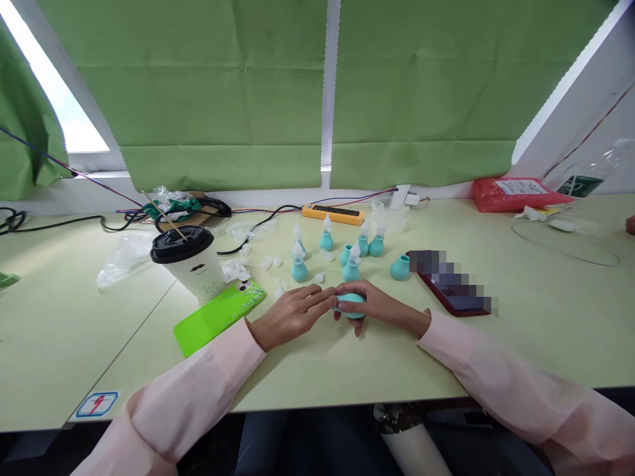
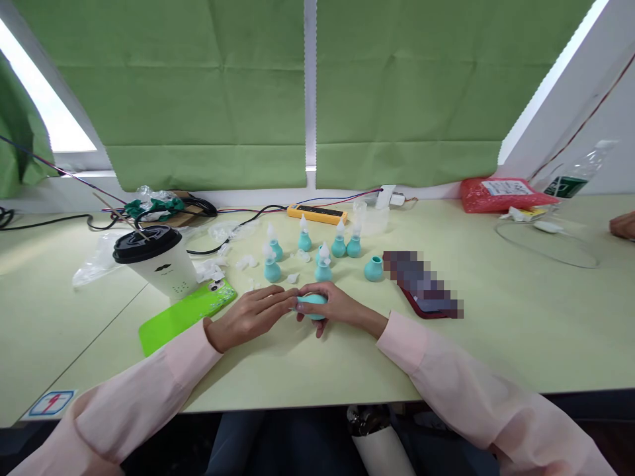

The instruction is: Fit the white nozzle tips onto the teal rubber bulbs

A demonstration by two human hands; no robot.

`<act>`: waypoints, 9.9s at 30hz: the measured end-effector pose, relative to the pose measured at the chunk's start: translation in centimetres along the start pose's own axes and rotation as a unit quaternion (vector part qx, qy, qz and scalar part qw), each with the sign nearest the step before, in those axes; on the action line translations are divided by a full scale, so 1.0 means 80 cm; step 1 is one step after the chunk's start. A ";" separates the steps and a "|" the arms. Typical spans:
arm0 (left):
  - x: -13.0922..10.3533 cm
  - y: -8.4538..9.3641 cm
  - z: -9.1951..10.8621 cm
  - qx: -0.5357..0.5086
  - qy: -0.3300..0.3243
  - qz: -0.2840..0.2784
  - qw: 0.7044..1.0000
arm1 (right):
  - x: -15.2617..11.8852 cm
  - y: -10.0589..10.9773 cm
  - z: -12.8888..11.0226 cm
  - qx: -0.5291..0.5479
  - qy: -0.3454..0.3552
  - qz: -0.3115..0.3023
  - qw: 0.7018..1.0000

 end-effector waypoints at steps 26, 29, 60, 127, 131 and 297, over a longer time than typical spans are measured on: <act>-0.091 -0.026 -0.125 0.054 0.349 -0.162 0.922 | 0.002 -0.001 -0.003 0.041 0.064 0.065 0.995; -0.083 -0.023 -0.126 0.056 0.339 -0.101 0.934 | 0.005 0.000 0.000 0.033 0.069 0.070 0.995; -0.033 -0.009 -0.057 -0.488 0.484 0.203 0.697 | -0.022 -0.012 -0.002 -0.363 0.303 0.387 0.792; 0.051 -0.082 -0.084 0.067 0.312 -0.223 0.921 | -0.023 0.104 -0.023 -0.569 -0.001 0.508 0.647; 0.050 -0.090 -0.110 0.048 0.336 -0.252 0.906 | -0.025 0.103 -0.024 -0.568 -0.003 0.519 0.639; -0.001 -0.015 -0.014 -0.108 0.137 0.183 0.968 | 0.011 -0.002 0.020 0.202 0.052 0.171 0.963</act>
Point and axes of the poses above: each hand's wrist, its own x-axis towards the middle knuckle, its own y-axis out of the back of the hand, z = x × y, the point moved 4 cm from there along x, towards the middle knuckle, and after that the axes turned 15 degrees about -y, right-handed, at the moved point
